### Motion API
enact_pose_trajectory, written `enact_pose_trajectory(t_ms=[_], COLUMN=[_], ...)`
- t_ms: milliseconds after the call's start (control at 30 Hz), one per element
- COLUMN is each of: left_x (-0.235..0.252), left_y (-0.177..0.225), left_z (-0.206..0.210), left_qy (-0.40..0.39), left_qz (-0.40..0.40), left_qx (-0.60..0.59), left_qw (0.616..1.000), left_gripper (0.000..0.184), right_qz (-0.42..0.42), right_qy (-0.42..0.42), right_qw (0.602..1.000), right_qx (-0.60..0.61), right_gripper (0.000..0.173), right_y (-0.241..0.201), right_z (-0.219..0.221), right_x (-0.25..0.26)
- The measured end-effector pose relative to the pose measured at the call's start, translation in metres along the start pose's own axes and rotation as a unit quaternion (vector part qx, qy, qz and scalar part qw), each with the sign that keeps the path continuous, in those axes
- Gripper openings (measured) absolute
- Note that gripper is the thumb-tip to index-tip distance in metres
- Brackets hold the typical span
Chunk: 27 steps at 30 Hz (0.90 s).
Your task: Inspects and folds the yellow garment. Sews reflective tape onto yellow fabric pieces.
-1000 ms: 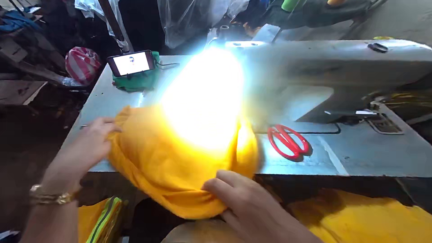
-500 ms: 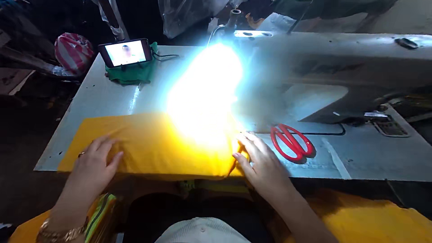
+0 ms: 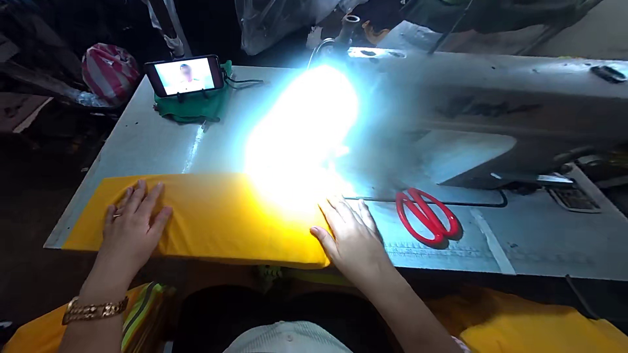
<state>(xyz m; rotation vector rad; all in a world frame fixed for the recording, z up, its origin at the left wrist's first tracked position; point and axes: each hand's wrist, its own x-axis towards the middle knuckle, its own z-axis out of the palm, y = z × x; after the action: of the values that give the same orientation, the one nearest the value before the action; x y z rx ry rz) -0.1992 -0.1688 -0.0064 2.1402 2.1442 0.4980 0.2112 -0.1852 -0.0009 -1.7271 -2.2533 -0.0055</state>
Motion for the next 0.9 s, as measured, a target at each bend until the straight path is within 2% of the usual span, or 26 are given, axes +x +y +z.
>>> enact_pose_trajectory(t_ms=[267, 467, 567, 700, 900], left_x=[0.017, 0.004, -0.003, -0.001, 0.004], left_y=[0.007, 0.024, 0.032, 0.041, 0.04], left_z=[-0.007, -0.005, -0.003, -0.004, -0.004], left_qy=[-0.037, -0.008, -0.044, -0.057, -0.049], left_qz=[-0.037, -0.019, -0.037, -0.047, -0.038], left_qx=[0.006, 0.016, 0.016, 0.011, 0.007], left_qw=[0.999, 1.0, 0.998, 0.997, 0.998], left_gripper=[0.065, 0.061, 0.067, 0.067, 0.065], right_qz=[0.019, -0.036, -0.045, -0.034, -0.024], right_qy=[-0.052, 0.036, -0.009, -0.065, -0.042], right_qw=[0.998, 0.999, 0.998, 0.996, 0.998], right_qx=[-0.013, -0.003, -0.042, -0.045, -0.029], right_gripper=[0.071, 0.082, 0.09, 0.095, 0.086], right_y=[0.007, -0.013, -0.011, -0.001, -0.002], right_z=[0.002, -0.001, 0.003, -0.008, -0.012], right_x=[0.034, -0.008, -0.027, -0.018, -0.014])
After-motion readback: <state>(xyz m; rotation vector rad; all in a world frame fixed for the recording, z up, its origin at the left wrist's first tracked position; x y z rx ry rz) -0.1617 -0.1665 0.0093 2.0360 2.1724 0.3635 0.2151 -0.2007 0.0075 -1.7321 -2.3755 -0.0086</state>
